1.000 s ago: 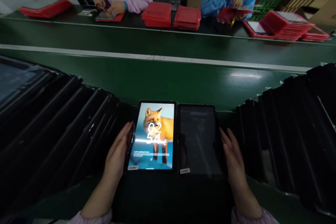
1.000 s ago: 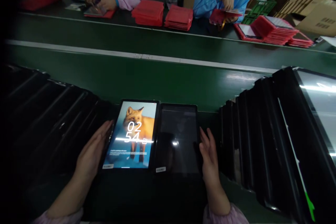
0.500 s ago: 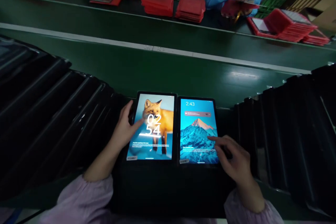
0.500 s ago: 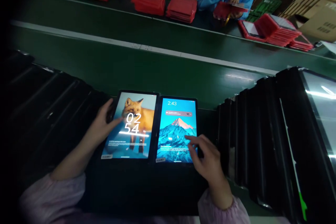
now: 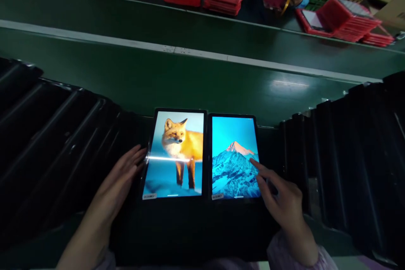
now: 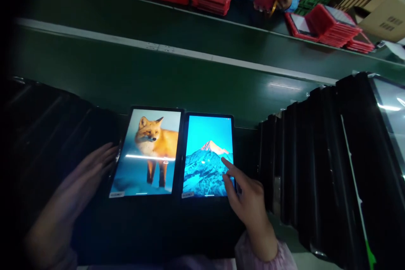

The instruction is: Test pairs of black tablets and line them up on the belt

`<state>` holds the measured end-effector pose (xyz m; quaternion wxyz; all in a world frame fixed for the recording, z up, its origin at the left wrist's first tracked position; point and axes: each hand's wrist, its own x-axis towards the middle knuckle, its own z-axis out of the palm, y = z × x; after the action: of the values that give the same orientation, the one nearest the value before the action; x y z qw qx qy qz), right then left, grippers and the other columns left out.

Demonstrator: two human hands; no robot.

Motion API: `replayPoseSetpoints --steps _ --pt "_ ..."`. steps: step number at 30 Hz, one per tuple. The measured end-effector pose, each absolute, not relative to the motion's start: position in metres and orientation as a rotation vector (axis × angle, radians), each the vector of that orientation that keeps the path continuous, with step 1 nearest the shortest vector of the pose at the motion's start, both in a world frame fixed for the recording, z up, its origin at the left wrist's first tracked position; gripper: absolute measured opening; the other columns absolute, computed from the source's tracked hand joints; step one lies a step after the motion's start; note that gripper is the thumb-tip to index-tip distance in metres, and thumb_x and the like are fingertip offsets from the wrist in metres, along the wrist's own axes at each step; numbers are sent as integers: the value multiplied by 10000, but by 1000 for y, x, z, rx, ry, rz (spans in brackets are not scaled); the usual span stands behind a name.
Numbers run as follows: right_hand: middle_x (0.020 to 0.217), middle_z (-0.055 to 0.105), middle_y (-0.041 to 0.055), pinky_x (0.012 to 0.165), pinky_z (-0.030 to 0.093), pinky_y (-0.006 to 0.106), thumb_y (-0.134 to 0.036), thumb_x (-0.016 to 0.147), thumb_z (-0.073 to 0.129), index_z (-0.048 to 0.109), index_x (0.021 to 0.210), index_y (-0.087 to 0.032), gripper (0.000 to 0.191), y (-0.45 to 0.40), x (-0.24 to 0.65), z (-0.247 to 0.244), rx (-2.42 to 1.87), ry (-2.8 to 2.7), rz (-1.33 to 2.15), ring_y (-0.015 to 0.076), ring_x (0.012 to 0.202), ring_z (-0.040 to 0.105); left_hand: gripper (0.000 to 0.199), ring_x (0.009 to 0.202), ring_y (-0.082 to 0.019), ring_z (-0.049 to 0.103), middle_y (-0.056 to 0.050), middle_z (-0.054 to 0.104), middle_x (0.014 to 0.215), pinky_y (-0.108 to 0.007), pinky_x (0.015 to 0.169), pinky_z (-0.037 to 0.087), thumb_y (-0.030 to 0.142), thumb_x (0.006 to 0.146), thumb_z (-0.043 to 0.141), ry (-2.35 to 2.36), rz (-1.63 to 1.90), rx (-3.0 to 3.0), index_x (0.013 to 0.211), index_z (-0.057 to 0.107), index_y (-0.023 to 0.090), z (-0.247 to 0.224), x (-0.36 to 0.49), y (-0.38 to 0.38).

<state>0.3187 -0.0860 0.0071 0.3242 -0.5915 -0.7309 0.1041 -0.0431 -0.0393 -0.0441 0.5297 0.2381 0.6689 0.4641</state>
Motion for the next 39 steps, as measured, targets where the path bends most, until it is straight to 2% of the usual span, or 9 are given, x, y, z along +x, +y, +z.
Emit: replayPoseSetpoints --steps 4,10,15,19,23,29,33,36,39 --pt "1130 847 19 506 603 223 -131 989 633 760 1016 -285 202 -100 322 16 -1454 -1941 275 140 504 748 680 1539 -396 467 -105 729 1418 -563 1281 370 532 612 933 1587 1062 626 1220 740 296 -43 -46 -47" --pt "972 868 15 405 547 189 -117 985 616 656 803 -250 229 -109 317 26 -1354 -1982 381 112 400 686 682 1549 -412 448 -141 716 1420 -557 1281 362 543 635 887 1662 1100 685 1227 734 240 -37 -32 -35" --pt "901 866 40 503 621 174 -85 961 605 648 841 -242 203 -110 313 26 -1262 -2032 422 155 518 774 731 1549 -410 447 -145 641 1532 -567 1257 393 541 686 861 1676 1016 761 1338 688 260 -34 -35 -41" --pt "924 866 53 491 621 170 -70 950 606 655 846 -242 207 -110 311 22 -1247 -2033 447 151 517 773 839 1566 -430 414 -141 567 1614 -557 1203 464 539 680 880 1676 876 884 1440 628 288 -37 -45 -53" --pt "937 865 48 515 647 204 -76 944 615 676 848 -246 204 -109 309 21 -1260 -2028 441 177 564 796 940 1544 -435 442 -147 523 1635 -586 1214 442 533 690 863 1731 789 1057 1538 539 288 -42 -40 -51" --pt "953 867 24 453 606 215 -80 951 614 670 811 -256 232 -115 310 28 -1307 -2018 444 150 487 752 785 1479 -413 523 -186 571 1550 -590 1199 461 457 789 735 1864 968 1038 1515 543 230 -41 -24 -9" --pt "958 868 14 497 625 209 -80 942 628 687 837 -258 215 -119 315 27 -1318 -1991 438 171 566 794 709 1475 -376 541 -132 643 1506 -520 1227 452 448 795 735 1794 1025 882 1463 604 248 -27 -28 -8" --pt "949 868 19 507 623 197 -90 961 618 676 836 -252 213 -118 315 24 -1319 -1999 430 165 556 790 736 1478 -367 542 -119 676 1471 -503 1234 449 453 768 759 1789 955 870 1460 613 253 -23 -35 -19" --pt "939 867 26 495 618 201 -82 956 613 672 823 -254 225 -113 312 20 -1303 -2006 466 162 523 775 847 1510 -395 500 -150 654 1493 -543 1217 460 468 732 789 1775 886 929 1515 557 243 -26 -40 -30"
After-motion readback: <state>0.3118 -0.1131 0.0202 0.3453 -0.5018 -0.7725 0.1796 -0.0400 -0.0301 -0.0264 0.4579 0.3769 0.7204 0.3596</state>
